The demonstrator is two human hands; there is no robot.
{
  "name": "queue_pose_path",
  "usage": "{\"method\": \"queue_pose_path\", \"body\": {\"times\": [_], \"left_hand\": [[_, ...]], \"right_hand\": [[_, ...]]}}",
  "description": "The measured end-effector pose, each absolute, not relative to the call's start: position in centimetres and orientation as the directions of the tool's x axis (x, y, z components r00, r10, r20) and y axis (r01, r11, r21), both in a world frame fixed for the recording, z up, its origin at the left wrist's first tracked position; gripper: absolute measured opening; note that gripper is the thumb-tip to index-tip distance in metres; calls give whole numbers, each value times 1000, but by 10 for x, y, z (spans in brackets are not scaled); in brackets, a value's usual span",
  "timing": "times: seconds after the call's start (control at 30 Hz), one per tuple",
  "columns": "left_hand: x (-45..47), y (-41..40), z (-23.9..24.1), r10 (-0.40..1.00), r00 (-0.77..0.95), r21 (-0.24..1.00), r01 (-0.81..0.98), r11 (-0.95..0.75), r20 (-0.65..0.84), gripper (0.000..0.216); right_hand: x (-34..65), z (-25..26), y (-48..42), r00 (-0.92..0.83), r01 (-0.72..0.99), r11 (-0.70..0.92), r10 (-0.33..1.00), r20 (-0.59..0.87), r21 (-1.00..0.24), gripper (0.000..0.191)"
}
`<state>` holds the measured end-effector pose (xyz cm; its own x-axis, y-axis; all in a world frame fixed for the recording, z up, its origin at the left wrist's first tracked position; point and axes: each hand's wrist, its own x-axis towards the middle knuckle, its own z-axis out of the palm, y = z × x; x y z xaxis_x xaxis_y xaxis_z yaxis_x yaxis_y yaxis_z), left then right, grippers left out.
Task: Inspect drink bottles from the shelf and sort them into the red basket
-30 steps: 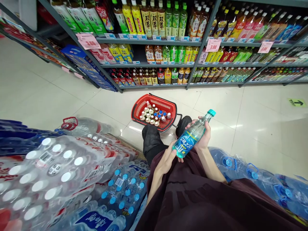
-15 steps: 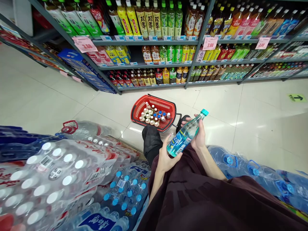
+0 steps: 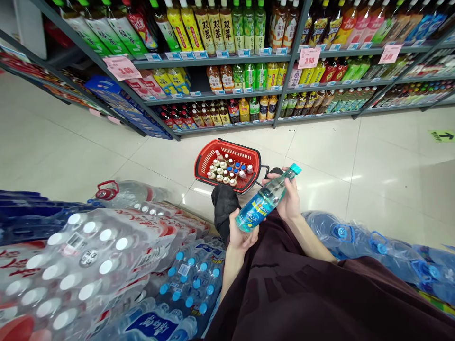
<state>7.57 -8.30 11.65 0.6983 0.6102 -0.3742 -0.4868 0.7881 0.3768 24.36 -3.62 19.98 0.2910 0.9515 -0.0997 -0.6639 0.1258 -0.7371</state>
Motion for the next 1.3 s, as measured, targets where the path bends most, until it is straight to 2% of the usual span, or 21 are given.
{"method": "queue_pose_path", "body": {"times": [0.07, 0.17, 0.33, 0.53, 0.63, 0.8, 0.9, 0.97, 1.1, 1.2, 1.3], "left_hand": [[75, -81, 118, 588, 724, 300, -507, 808, -361, 94], [78, -79, 118, 597, 702, 304, -515, 802, -388, 86], [85, -81, 121, 699, 545, 481, -508, 714, -463, 65], [90, -84, 130, 792, 442, 698, -400, 594, -421, 73], [94, -84, 134, 818, 412, 786, -304, 538, -400, 89], [99, -83, 130, 842, 390, 892, -98, 441, -374, 74], [99, -82, 127, 861, 374, 935, 64, 348, -346, 73], [100, -82, 127, 908, 297, 944, 234, 232, -297, 76], [102, -82, 126, 961, 193, 859, 506, 74, -197, 70], [102, -81, 126, 951, 217, 818, 573, 59, -221, 67], [100, -81, 125, 942, 241, 851, 520, 76, -232, 69]], "right_hand": [[242, 201, -36, 293, -653, 127, 951, -95, -746, 36], [241, 200, -35, 302, -640, 138, 950, -83, -756, 35], [247, 193, -31, 324, -624, 150, 943, -79, -767, 37], [262, 184, -24, 315, -554, 76, 941, -124, -829, 40], [266, 179, -23, 330, -505, 49, 933, -141, -862, 40], [267, 171, -24, 365, -481, -6, 908, -207, -877, 40], [267, 171, -24, 385, -457, -16, 898, -214, -889, 37], [265, 172, -24, 421, -431, -20, 880, -221, -902, 37], [258, 174, -24, 430, -457, -76, 853, -295, -886, 33], [255, 171, -24, 376, -511, -110, 863, -337, -853, 34], [257, 166, -21, 341, -549, -95, 882, -326, -830, 34]]}}
